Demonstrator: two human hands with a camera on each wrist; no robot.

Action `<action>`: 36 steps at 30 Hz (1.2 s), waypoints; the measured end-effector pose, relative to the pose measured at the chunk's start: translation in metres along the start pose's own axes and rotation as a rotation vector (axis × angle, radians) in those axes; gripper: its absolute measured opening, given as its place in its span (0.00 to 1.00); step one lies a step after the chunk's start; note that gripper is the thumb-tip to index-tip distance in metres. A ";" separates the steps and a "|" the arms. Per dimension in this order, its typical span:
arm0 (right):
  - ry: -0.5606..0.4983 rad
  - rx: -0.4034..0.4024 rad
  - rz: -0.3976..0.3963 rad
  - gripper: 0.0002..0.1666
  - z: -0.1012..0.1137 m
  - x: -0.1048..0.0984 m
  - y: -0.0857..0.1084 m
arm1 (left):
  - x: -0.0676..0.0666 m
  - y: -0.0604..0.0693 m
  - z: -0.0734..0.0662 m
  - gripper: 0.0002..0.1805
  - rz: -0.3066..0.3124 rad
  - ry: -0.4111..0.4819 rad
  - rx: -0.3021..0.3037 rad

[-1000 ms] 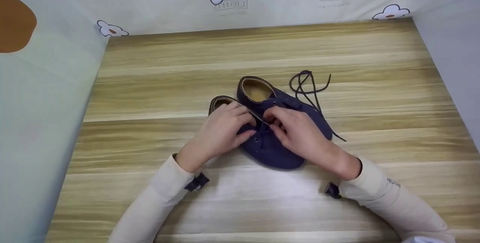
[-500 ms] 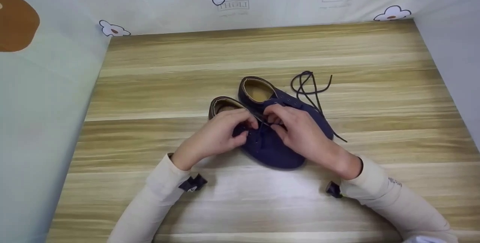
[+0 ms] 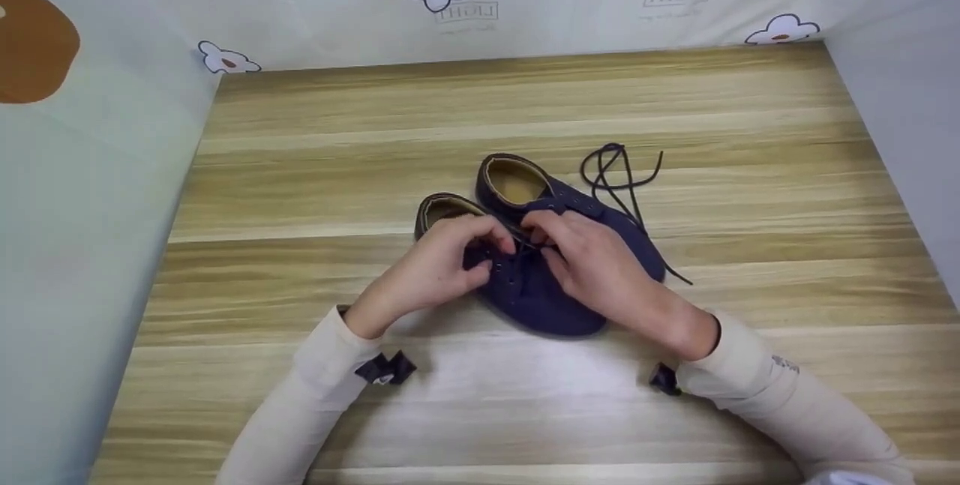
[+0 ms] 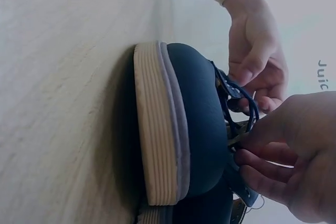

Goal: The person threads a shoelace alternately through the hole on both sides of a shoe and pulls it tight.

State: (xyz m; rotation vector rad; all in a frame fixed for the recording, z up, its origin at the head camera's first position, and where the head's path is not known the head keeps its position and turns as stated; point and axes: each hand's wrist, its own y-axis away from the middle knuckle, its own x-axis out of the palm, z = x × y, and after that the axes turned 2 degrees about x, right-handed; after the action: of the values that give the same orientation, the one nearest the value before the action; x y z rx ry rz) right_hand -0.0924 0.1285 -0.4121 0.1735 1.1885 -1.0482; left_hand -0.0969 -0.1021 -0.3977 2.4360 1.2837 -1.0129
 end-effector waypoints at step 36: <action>0.012 0.004 0.045 0.19 0.003 0.001 0.002 | -0.001 0.002 0.007 0.16 0.050 -0.123 -0.026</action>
State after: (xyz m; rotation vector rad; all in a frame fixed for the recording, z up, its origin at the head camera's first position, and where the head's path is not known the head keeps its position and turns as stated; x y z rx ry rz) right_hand -0.0891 0.1273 -0.4120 0.2091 1.1882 -1.0110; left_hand -0.0993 -0.1072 -0.4026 2.3342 1.1824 -1.1068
